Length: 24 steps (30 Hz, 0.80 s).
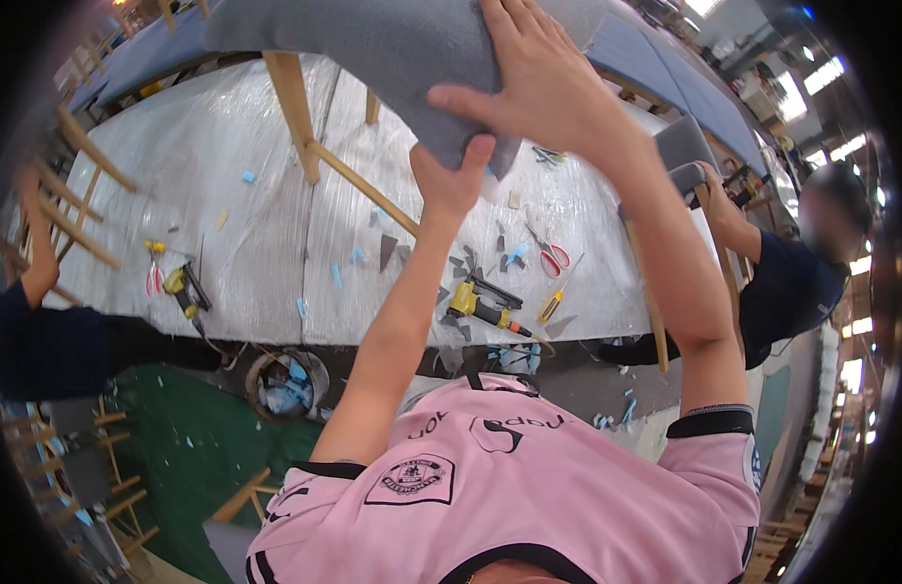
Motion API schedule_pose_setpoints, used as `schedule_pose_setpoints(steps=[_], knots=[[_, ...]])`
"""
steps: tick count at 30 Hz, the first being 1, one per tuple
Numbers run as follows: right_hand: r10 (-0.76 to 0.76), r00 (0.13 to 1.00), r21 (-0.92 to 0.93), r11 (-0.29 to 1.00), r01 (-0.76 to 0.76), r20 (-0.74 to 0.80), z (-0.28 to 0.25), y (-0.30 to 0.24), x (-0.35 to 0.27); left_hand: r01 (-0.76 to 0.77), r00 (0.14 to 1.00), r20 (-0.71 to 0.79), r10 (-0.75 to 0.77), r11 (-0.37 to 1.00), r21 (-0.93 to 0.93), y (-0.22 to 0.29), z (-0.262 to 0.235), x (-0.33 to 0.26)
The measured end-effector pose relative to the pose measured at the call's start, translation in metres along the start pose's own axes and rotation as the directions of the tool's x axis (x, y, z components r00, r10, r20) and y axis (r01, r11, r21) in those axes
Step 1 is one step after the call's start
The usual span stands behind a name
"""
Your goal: The person staples gray fabric onto a wooden chair frame using a staple gun, then trims excess fabric with scissors. They smooth and adjust the fabric around the seat and backrest, repeating the process on multiple chairs.
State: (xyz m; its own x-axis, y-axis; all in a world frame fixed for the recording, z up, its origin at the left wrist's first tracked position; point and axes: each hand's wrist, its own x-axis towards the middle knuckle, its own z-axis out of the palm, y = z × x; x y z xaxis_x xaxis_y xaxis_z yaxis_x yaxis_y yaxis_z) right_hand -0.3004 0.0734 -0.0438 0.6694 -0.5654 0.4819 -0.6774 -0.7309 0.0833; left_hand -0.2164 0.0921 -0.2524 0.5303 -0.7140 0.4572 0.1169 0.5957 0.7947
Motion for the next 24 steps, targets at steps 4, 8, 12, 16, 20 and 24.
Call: schedule_pose_setpoints(steps=[4, 8, 12, 16, 20, 24], knots=[[0.123, 0.992, -0.194, 0.973, -0.129, -0.042, 0.015, -0.032, 0.004, 0.112, 0.989, 0.096, -0.117, 0.992, 0.058, 0.0, 0.0, -0.007], [0.145, 0.974, -0.257, 0.948, -0.187, -0.174, 0.051, -0.058, 0.037, -0.074, 0.996, 0.057, 0.072, 0.996, 0.046, -0.005, -0.005, 0.001], [0.17, 0.948, -0.418, 0.866, -0.275, -0.27, 0.078, -0.073, 0.062, -0.161, 0.967, 0.224, 0.12, 0.971, 0.174, -0.027, -0.001, -0.032], [0.168, 0.927, -0.393, 0.869, -0.3, -0.336, 0.117, -0.099, 0.108, -0.187, 0.946, 0.302, 0.119, 0.96, 0.209, -0.026, 0.002, -0.04], [0.077, 0.969, -0.141, 0.984, -0.112, -0.233, 0.14, -0.144, 0.14, -0.071, 0.959, 0.281, 0.036, 0.991, 0.114, -0.011, -0.015, -0.011], [-0.058, 0.998, 0.204, 0.977, 0.063, -0.032, 0.111, -0.134, 0.126, 0.054, 0.966, 0.251, -0.055, 0.999, 0.01, -0.003, -0.017, 0.005]])
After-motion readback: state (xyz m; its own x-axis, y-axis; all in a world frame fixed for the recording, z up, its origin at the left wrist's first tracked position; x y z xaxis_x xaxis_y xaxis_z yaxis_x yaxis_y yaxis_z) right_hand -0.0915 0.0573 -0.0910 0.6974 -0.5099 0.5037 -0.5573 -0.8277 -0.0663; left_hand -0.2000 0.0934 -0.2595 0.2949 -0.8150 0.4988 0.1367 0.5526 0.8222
